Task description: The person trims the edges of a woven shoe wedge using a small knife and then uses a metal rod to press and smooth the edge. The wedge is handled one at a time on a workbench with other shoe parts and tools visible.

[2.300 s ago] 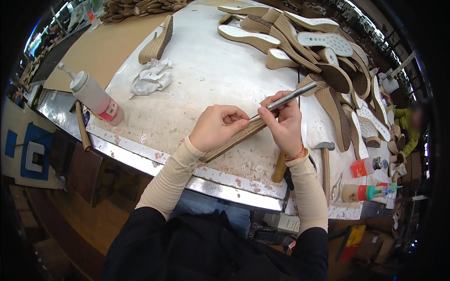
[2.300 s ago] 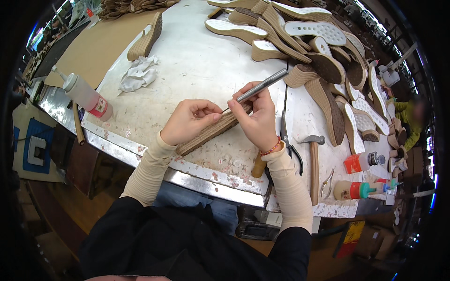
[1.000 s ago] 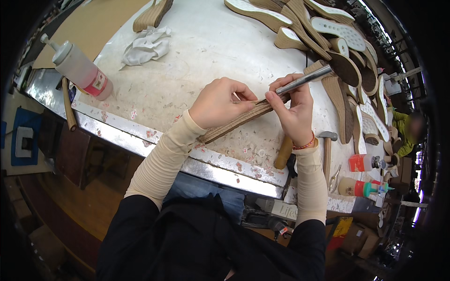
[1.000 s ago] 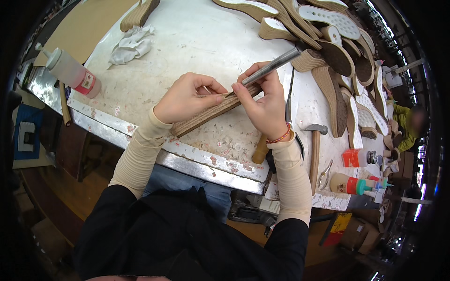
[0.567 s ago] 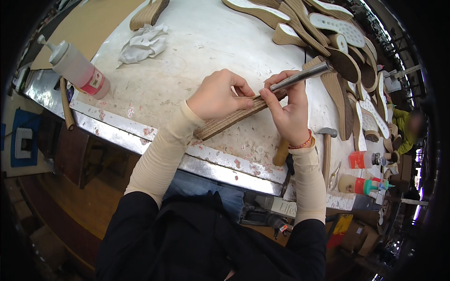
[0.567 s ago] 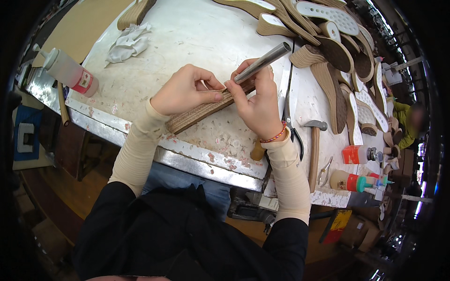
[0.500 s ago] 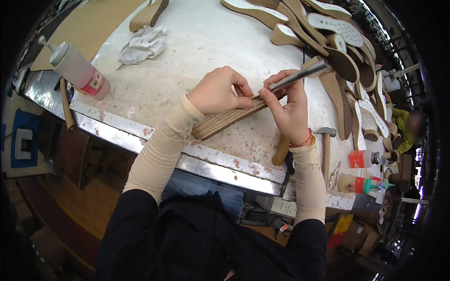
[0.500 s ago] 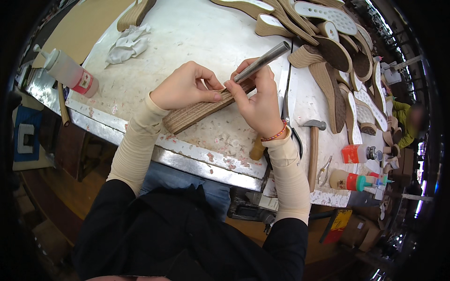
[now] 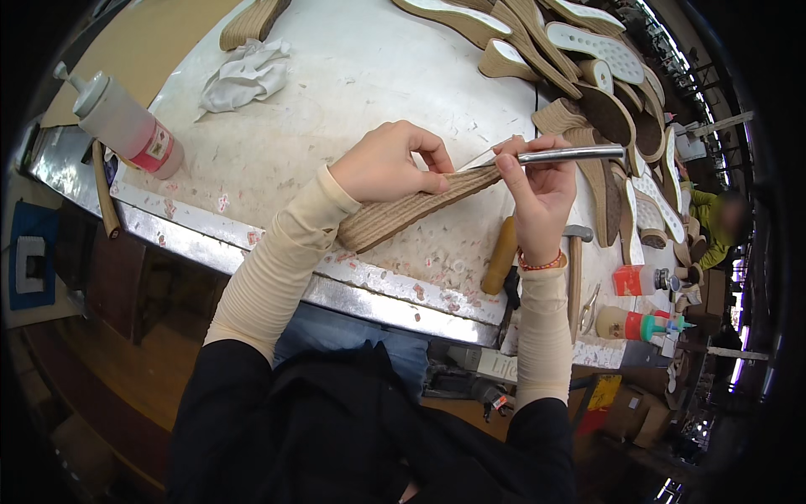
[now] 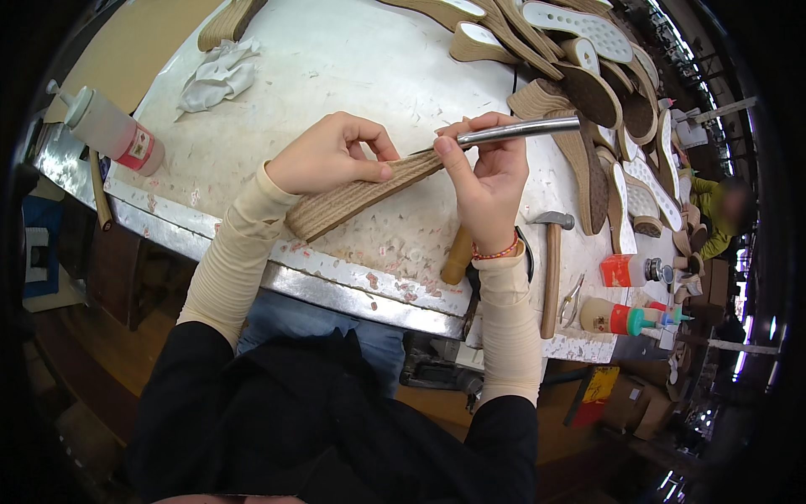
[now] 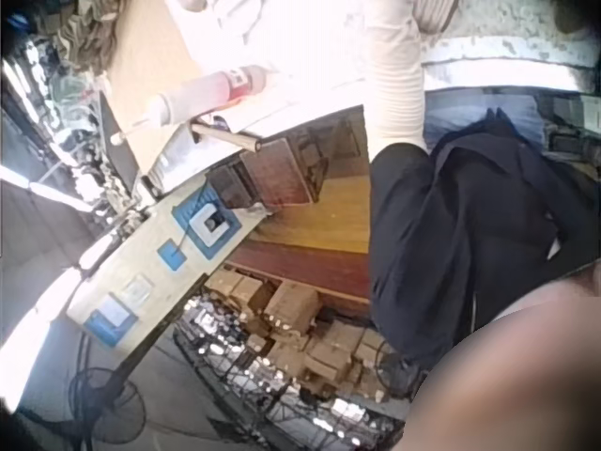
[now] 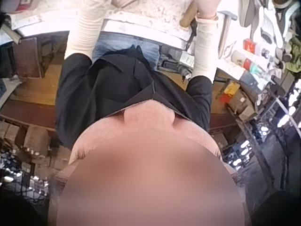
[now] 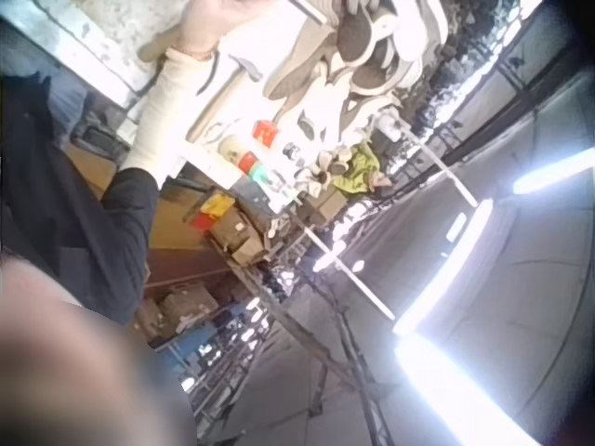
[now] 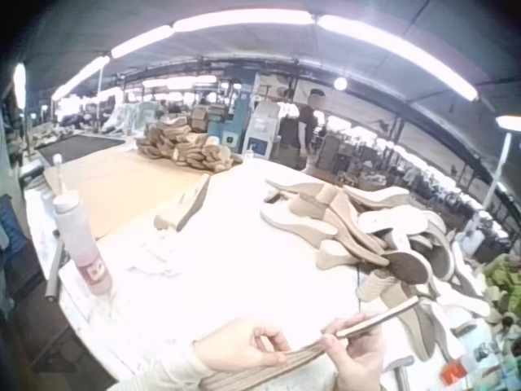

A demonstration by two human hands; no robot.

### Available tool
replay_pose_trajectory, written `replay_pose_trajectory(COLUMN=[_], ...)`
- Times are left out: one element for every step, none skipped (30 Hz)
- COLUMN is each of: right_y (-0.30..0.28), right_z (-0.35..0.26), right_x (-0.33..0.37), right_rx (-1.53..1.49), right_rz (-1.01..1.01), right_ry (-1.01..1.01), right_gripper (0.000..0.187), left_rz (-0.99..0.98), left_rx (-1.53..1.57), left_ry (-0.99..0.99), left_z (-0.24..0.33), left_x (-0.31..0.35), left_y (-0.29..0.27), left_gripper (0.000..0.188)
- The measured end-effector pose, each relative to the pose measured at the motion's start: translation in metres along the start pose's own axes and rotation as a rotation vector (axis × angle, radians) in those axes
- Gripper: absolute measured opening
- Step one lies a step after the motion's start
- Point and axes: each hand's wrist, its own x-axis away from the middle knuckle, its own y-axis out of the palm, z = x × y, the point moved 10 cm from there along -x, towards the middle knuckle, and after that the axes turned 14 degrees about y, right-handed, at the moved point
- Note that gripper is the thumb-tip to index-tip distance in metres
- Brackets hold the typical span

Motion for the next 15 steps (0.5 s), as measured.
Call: replay_pose_trajectory(right_y=[0.002, 0.004, 0.005, 0.007, 0.009, 0.011, 0.012, 0.013, 0.013, 0.013, 0.013, 0.013, 0.012, 0.012, 0.012], right_z=[0.0, -0.002, -0.003, -0.003, -0.003, -0.002, -0.001, -0.001, -0.001, -0.002, -0.003, -0.001, 0.0, 0.0, 0.001], right_x=[0.002, 0.005, 0.009, 0.012, 0.015, 0.018, 0.02, 0.021, 0.021, 0.022, 0.022, 0.022, 0.022, 0.022, 0.023], right_rx=[0.038, 0.05, 0.063, 0.077, 0.105, 0.136, 0.166, 0.199, 0.219, 0.24, 0.256, 0.256, 0.251, 0.246, 0.246], right_rz=[-0.004, 0.001, 0.003, 0.008, 0.001, -0.002, -0.005, -0.005, -0.007, -0.009, -0.009, -0.01, -0.009, -0.007, -0.003], right_ry=[-0.005, -0.038, -0.07, -0.098, -0.115, -0.127, -0.138, -0.163, -0.183, -0.204, -0.228, -0.225, -0.222, -0.22, -0.22], right_gripper=[0.036, 0.036, 0.036, 0.036, 0.036, 0.036, 0.036, 0.036, 0.036, 0.036, 0.036, 0.036, 0.037, 0.037, 0.037], left_rz=[-0.002, -0.002, -0.002, -0.002, -0.012, -0.026, -0.039, -0.042, -0.046, -0.049, -0.049, -0.049, -0.047, -0.043, -0.036], left_rx=[-0.001, 0.075, 0.131, 0.169, 0.173, 0.162, 0.152, 0.151, 0.151, 0.152, 0.135, 0.118, 0.097, 0.1, 0.099], left_ry=[0.016, 0.014, 0.024, 0.006, 0.023, 0.012, 0.0, 0.005, 0.009, 0.015, 0.013, 0.013, 0.026, 0.017, 0.021], left_z=[0.001, 0.0, 0.0, -0.002, -0.001, -0.003, -0.005, -0.005, -0.005, -0.004, -0.005, -0.005, -0.003, -0.004, -0.004], left_x=[-0.001, -0.001, -0.001, 0.0, 0.001, 0.002, 0.002, 0.002, 0.002, 0.002, 0.002, 0.002, 0.001, 0.001, 0.001], left_y=[0.0, 0.001, 0.002, 0.002, 0.002, 0.002, 0.002, 0.002, 0.003, 0.003, 0.003, 0.002, 0.002, 0.003, 0.003], left_gripper=[0.02, 0.021, 0.023, 0.024, 0.025, 0.026, 0.027, 0.027, 0.026, 0.026, 0.025, 0.025, 0.024, 0.024, 0.023])
